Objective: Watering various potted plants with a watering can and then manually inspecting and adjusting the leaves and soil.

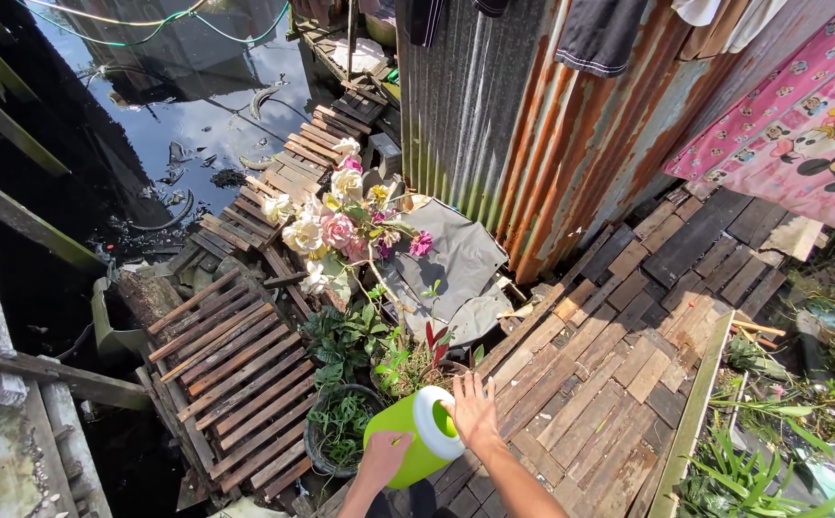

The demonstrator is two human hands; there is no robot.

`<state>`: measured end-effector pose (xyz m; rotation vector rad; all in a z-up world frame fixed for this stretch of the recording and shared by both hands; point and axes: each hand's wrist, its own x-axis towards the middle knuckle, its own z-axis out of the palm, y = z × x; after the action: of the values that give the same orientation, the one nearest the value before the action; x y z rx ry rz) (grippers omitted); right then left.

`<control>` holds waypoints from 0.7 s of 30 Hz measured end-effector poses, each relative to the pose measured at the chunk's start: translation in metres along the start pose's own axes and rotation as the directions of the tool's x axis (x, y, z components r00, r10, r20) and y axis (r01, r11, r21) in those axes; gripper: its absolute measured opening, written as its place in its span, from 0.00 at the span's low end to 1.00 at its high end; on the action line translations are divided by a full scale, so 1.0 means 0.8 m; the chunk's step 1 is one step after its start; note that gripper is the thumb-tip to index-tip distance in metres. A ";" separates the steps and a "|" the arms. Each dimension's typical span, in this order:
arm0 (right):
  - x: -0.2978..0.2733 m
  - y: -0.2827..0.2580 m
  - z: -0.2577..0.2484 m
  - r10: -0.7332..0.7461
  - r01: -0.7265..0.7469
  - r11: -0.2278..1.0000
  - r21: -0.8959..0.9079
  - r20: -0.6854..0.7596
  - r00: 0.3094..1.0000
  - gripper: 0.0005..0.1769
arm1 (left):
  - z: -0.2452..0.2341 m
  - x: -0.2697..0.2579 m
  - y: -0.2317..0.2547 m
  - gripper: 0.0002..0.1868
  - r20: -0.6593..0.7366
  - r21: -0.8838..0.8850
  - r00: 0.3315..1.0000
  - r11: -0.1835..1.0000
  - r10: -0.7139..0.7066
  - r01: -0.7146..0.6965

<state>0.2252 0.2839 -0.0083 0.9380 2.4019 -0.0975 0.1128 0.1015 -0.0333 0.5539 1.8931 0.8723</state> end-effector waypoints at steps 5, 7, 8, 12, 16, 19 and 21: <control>0.006 0.001 -0.007 -0.002 0.001 1.000 -0.021 -0.031 1.000 0.43 | -0.005 0.005 0.003 0.32 -0.045 0.018 0.995 0.996 0.092 -0.091; 0.004 -0.001 -0.004 0.008 -0.009 1.000 -0.024 -0.030 1.000 0.44 | -0.005 0.006 -0.002 0.32 -0.041 0.017 0.994 0.995 0.099 -0.098; 0.005 -0.001 -0.005 0.014 -0.015 0.999 -0.030 -0.031 0.999 0.44 | -0.005 0.009 -0.002 0.32 -0.041 0.014 0.993 0.994 0.107 -0.106; -0.006 -0.002 -0.014 0.072 -0.072 0.997 0.012 0.027 0.997 0.45 | -0.010 0.013 -0.001 0.32 -0.024 0.046 0.989 0.989 0.145 -0.143; -0.014 -0.006 -0.019 0.096 -0.099 0.994 0.038 0.080 0.992 0.45 | -0.017 0.003 0.009 0.32 -0.002 0.051 0.996 0.994 0.092 -0.092; -0.019 -0.007 -0.026 0.126 -0.133 0.990 0.050 0.132 0.983 0.46 | -0.018 0.007 0.009 0.32 0.009 0.050 0.995 0.994 0.098 -0.099; -0.015 -0.007 -0.012 0.139 -0.152 0.986 0.064 0.173 0.975 0.46 | -0.016 0.008 0.003 0.32 0.014 0.063 0.994 0.992 0.108 -0.108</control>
<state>0.2240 0.2750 0.0051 1.0938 2.1812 -0.2067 0.0981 0.1033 -0.0311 0.7042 1.9005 0.8787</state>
